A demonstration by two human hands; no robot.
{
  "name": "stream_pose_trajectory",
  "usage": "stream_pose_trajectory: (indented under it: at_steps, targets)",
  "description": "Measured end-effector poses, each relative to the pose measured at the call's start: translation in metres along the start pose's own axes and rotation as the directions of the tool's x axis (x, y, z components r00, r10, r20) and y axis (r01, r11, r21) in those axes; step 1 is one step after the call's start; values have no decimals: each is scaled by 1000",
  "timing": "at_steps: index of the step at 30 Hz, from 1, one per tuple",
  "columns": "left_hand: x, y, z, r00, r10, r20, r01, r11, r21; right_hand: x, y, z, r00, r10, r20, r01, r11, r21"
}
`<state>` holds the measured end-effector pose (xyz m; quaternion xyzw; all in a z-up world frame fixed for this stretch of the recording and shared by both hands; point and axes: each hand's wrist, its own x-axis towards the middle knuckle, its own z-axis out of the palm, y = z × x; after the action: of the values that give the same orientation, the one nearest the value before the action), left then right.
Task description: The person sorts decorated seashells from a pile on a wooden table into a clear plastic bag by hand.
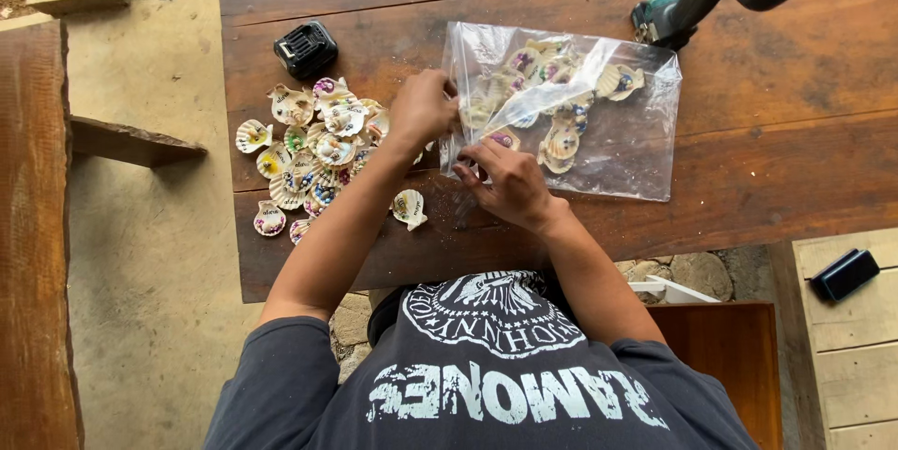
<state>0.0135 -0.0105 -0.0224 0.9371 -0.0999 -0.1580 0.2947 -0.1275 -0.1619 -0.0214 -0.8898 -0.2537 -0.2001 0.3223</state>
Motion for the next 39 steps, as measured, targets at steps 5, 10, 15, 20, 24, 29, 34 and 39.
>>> stream_pose_trajectory:
  at_steps: [5, 10, 15, 20, 24, 29, 34, 39]
  targets:
    - [-42, 19, -46, 965, 264, -4, -255, 929, -268, 3, -4, -14, 999, 32, 24, -34, 995, 90]
    - [-21, -52, -82, 896, 425, -130, -396, 896, 201, -12, 13, -1, 998, 62, 16, -63, 992, 110]
    - [-59, -7, -109, 892, 378, 247, -437, 860, 262, -8, 8, -7, 993, 111, 40, -116, 981, 153]
    - [-32, -36, -71, 843, 477, 249, -536, 786, 307, -10, 10, -7, 992, 120, 31, -124, 979, 165]
    - [-24, -35, -81, 889, 416, 188, -451, 865, 218, -11, 10, -11, 990, 135, 49, -143, 963, 228]
    - [-12, -39, -72, 949, 313, -42, -315, 940, -129, -8, 7, -13, 991, 137, 1, -133, 964, 229]
    - [-33, 4, -61, 995, 67, -75, -97, 833, -545, -10, 10, -9, 992, 121, -37, -110, 967, 229]
    - [-21, 27, -40, 979, -70, -191, 10, 954, -298, -2, -2, -16, 996, 73, -53, -62, 981, 184]
